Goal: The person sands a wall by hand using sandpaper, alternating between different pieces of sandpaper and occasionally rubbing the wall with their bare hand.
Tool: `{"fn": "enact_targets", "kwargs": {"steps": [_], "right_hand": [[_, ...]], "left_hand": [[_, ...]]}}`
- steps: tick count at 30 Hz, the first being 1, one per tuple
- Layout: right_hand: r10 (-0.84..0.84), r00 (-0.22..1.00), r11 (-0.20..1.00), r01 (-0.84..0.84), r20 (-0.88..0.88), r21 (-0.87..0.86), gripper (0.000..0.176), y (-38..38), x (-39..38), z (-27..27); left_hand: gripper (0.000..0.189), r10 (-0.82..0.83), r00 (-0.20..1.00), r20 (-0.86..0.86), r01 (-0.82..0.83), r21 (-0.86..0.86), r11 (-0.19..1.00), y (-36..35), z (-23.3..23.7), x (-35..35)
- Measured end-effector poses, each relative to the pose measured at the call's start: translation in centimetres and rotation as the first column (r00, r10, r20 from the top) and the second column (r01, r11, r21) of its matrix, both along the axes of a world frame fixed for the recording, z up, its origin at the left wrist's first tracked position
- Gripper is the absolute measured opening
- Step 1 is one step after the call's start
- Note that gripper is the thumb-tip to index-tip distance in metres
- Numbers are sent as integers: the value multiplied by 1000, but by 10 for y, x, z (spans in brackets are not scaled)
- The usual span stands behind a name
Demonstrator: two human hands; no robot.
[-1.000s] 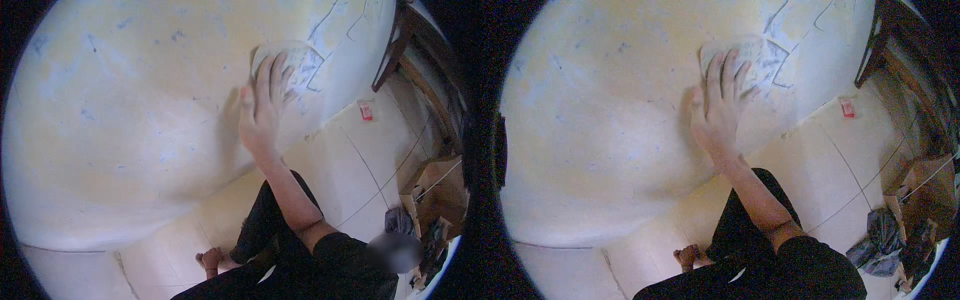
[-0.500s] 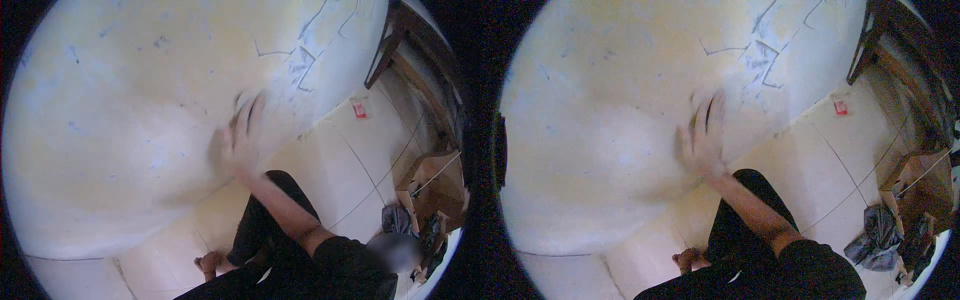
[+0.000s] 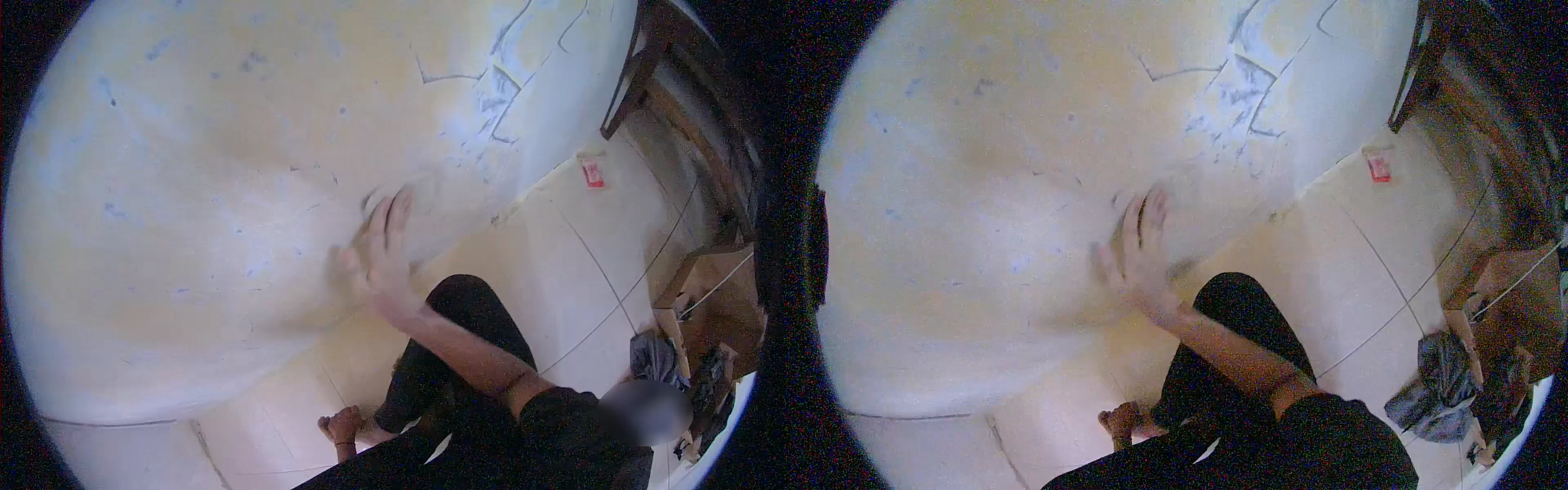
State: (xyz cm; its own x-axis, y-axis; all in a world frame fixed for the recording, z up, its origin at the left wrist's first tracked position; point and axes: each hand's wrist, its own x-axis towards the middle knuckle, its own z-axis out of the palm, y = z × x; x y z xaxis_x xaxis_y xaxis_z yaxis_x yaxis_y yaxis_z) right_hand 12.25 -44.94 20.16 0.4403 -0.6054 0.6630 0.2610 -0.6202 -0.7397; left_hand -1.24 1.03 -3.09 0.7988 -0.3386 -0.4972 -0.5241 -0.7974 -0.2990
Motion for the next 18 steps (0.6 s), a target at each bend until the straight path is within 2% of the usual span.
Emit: {"fn": "enact_targets", "kwargs": {"steps": [3,5,8,10,11,12,13,15,17,18], "right_hand": [[-68,998,992,68,-5,102,72,-51,0,40],[-124,991,984,116,52,136,73,-77,5,57],[-11,998,1000,13,-63,19,72,-28,-3,19],[51,997,999,-51,-65,1,71,2,-4,-11],[80,994,997,-80,-72,-1,71,7,-5,-8],[23,999,1000,-23,-29,17,70,0,-1,-6],[-26,1000,999,26,1,36,70,-25,0,20],[-86,996,993,83,35,87,69,-59,1,45],[-127,988,985,115,91,128,68,-84,4,61],[-92,995,992,87,47,86,68,-76,1,57]], "left_hand": [[30,31,999,-14,-31,-42,999,-17,26,-14],[29,64,997,-41,-67,-72,995,-22,24,-13],[27,90,994,-61,-94,-76,993,-12,11,-12],[26,83,996,-25,-85,-105,991,-5,6,-7],[26,38,999,12,-37,-67,997,-7,11,-3],[26,-5,999,42,6,-28,1000,-11,13,-3],[26,-41,997,59,41,10,999,-18,18,-8],[26,41,998,-53,-40,14,999,-36,41,-13],[27,100,987,-129,-97,30,995,-41,41,-9],[27,124,979,-160,-118,50,992,-36,34,-8]]}}
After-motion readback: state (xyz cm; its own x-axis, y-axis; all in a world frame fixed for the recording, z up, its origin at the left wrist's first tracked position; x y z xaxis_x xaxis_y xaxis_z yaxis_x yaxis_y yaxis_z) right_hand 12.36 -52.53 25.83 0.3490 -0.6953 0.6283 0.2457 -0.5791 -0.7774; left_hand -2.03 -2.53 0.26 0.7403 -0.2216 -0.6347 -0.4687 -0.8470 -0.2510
